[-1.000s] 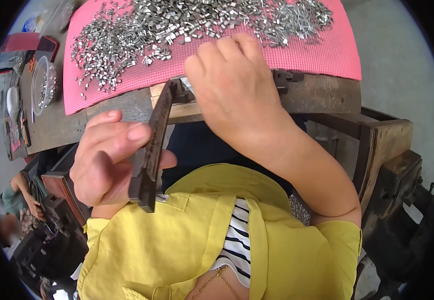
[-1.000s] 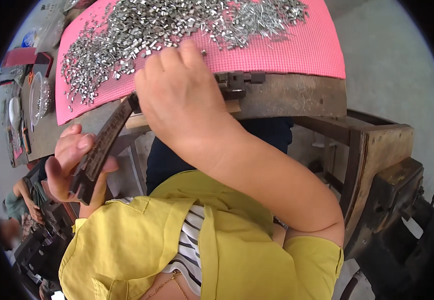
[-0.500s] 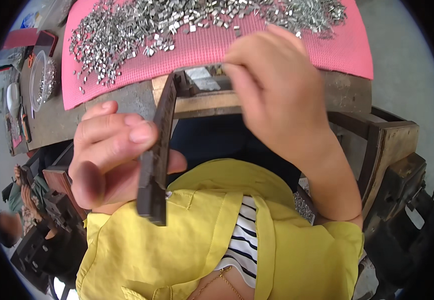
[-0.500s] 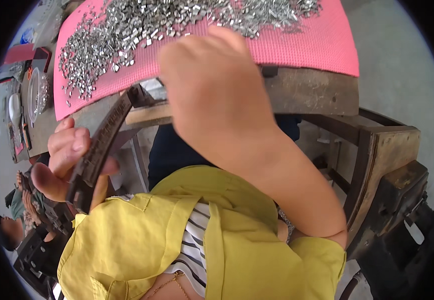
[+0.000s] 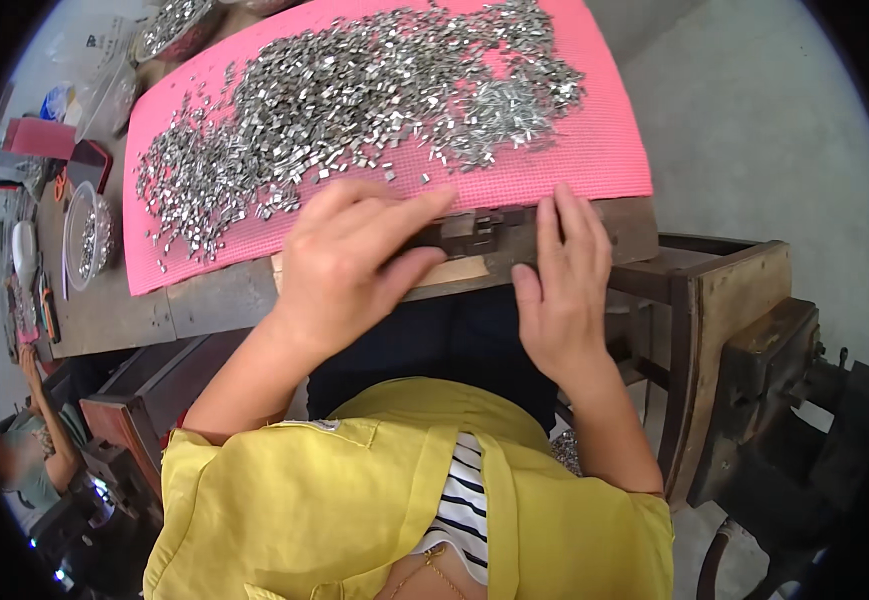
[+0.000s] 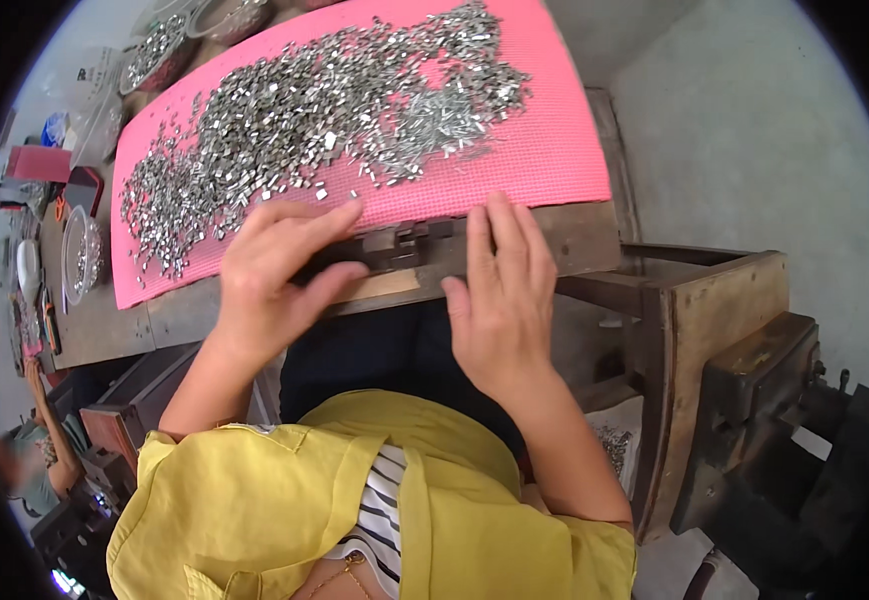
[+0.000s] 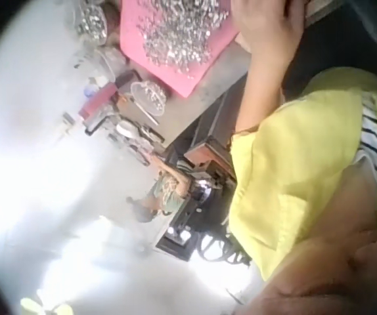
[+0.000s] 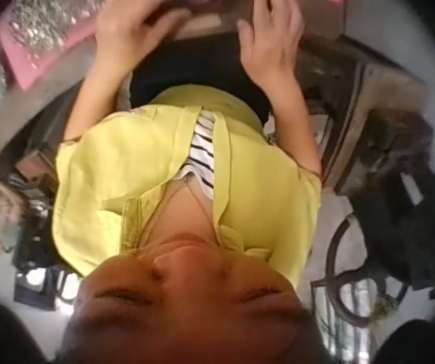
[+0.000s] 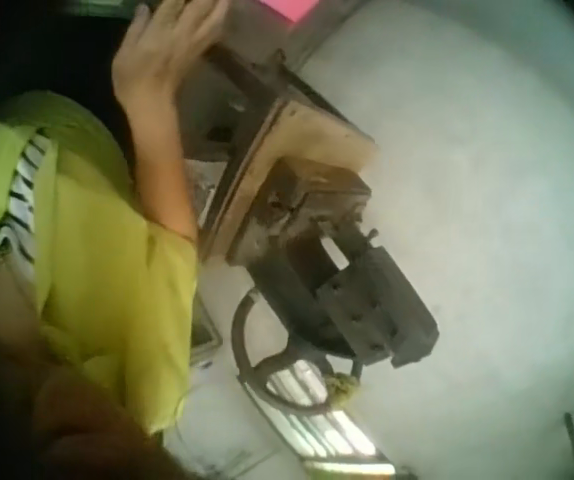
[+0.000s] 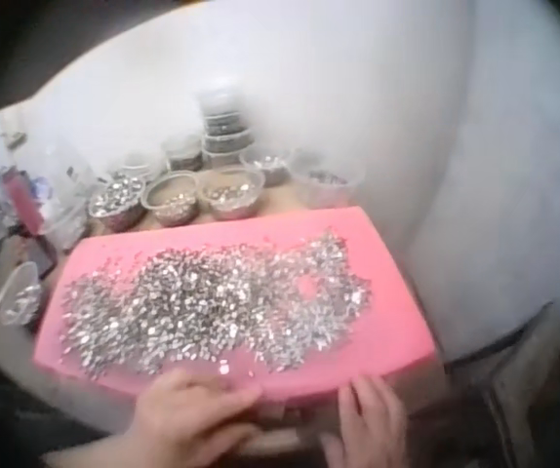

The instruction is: The person loads small metal pieces into a fixture by hand, inserts the fixture into a press machine, and operates the machine.

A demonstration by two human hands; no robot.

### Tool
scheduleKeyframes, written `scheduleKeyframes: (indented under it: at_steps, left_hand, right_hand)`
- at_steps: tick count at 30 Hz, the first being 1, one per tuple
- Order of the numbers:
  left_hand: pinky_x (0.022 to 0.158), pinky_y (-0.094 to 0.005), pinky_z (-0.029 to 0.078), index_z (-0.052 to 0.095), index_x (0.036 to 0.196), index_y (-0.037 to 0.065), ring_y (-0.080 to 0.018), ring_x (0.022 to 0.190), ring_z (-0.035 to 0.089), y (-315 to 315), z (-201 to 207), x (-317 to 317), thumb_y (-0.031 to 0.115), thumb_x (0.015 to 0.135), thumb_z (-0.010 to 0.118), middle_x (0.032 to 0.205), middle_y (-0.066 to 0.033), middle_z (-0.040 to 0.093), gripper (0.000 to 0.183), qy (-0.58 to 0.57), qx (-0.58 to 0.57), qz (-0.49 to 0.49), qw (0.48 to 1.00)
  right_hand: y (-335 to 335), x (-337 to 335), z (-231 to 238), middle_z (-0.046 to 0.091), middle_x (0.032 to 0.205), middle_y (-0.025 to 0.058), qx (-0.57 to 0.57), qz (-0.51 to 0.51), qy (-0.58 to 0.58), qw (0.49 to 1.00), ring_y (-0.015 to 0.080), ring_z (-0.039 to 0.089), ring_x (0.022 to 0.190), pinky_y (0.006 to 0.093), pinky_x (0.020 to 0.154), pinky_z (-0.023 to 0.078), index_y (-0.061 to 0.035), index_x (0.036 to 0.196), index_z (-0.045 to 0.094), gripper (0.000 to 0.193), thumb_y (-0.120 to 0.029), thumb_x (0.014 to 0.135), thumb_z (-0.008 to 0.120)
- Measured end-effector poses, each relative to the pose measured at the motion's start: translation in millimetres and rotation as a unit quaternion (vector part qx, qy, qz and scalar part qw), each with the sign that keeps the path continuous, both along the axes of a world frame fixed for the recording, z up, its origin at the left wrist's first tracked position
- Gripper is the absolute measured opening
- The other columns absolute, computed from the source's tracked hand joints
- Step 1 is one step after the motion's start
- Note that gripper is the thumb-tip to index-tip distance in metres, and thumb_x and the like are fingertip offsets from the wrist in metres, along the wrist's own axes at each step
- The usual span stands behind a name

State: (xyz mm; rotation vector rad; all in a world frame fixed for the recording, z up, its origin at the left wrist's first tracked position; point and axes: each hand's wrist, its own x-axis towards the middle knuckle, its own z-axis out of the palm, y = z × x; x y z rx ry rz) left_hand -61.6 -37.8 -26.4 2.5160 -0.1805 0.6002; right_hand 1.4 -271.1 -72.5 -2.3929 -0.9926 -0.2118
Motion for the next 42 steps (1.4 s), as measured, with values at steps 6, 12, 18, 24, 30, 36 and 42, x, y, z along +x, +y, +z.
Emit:
scheduleKeyframes:
  at_steps: [6, 12, 18, 24, 30, 36, 42]
  left_hand:
    - [0.082, -0.0374, 0.051, 0.078, 0.116, 0.011, -0.0271, 0.089, 0.064, 23.3, -6.9, -14.2, 0.015, 0.071, 0.090, 0.093, -0.0059, 0.072, 0.047, -0.001, -0.033, 0.063, 0.997]
    - [0.079, -0.0380, 0.051, 0.075, 0.121, 0.009, -0.0271, 0.086, 0.065, 11.1, -13.9, -30.1, 0.014, 0.072, 0.090, 0.097, -0.0077, 0.073, 0.052, 0.008, -0.055, 0.070, 0.996]
    - [0.075, -0.0363, 0.049, 0.075, 0.124, 0.010, -0.0243, 0.086, 0.066, 7.3, -24.8, -43.8, 0.012, 0.068, 0.089, 0.101, -0.0039, 0.075, 0.058, -0.012, -0.021, 0.033, 0.999]
    - [0.074, -0.0376, 0.050, 0.078, 0.115, 0.010, -0.0272, 0.082, 0.064, 10.7, -3.7, -25.5, 0.010, 0.070, 0.088, 0.090, -0.0068, 0.072, 0.047, 0.010, 0.010, 0.087, 0.996]
    - [0.077, -0.0379, 0.053, 0.081, 0.103, 0.010, -0.0266, 0.084, 0.065, 22.2, 19.6, 4.1, 0.017, 0.080, 0.084, 0.091, -0.0070, 0.073, 0.024, 0.044, 0.006, 0.017, 0.999]
    - [0.077, -0.0391, 0.053, 0.081, 0.093, 0.010, -0.0272, 0.084, 0.064, 22.4, 6.5, 48.4, 0.013, 0.081, 0.082, 0.087, -0.0043, 0.071, 0.013, 0.034, 0.079, 0.020, 0.996]
    - [0.079, -0.0395, 0.050, 0.078, 0.085, 0.012, -0.0248, 0.091, 0.063, 19.4, 2.6, 52.0, 0.013, 0.075, 0.082, 0.088, -0.0011, 0.070, 0.011, 0.025, 0.142, 0.018, 0.989]
  right_hand:
    - [4.9, -0.6, 5.1, 0.046, 0.157, 0.0215, 0.017, 0.024, 0.017, 0.999, 0.0420, 0.041, 0.144, 0.0507, 0.116, 0.026, 0.0043, 0.150, 0.049, 0.064, -0.010, 0.091, 0.065]
    - [-2.7, -14.5, 10.4, 0.062, 0.146, 0.0179, 0.179, 0.101, 0.182, 0.962, 0.0306, 0.061, 0.131, 0.0433, 0.112, 0.029, -0.0013, 0.143, 0.058, 0.054, -0.006, 0.090, 0.067]
    - [-2.4, -28.4, -0.9, 0.064, 0.142, 0.0202, 0.220, 0.108, 0.154, 0.957, 0.0309, 0.068, 0.124, 0.0471, 0.112, 0.040, -0.0038, 0.130, 0.064, 0.047, 0.002, 0.084, 0.071]
    - [17.6, -11.6, 14.3, 0.072, 0.124, 0.0117, 0.225, 0.076, 0.099, 0.966, 0.0295, 0.069, 0.107, 0.0439, 0.096, 0.045, -0.0024, 0.129, 0.064, 0.047, 0.000, 0.084, 0.074]
    - [12.9, 42.8, 23.1, 0.073, 0.102, 0.0050, 0.184, 0.023, -0.011, 0.983, 0.0280, 0.066, 0.100, 0.0410, 0.090, 0.046, -0.0092, 0.108, 0.073, 0.024, -0.005, 0.084, 0.077]
    - [14.4, 78.7, 29.3, 0.073, 0.099, 0.0041, 0.145, 0.017, -0.044, 0.988, 0.0267, 0.065, 0.097, 0.0405, 0.089, 0.046, -0.0103, 0.102, 0.075, 0.016, -0.007, 0.086, 0.076]
    - [4.1, 117.1, 30.2, 0.074, 0.091, 0.0057, 0.136, -0.024, -0.058, 0.989, 0.0276, 0.066, 0.091, 0.0406, 0.086, 0.046, -0.0092, 0.097, 0.076, 0.011, -0.007, 0.087, 0.074]
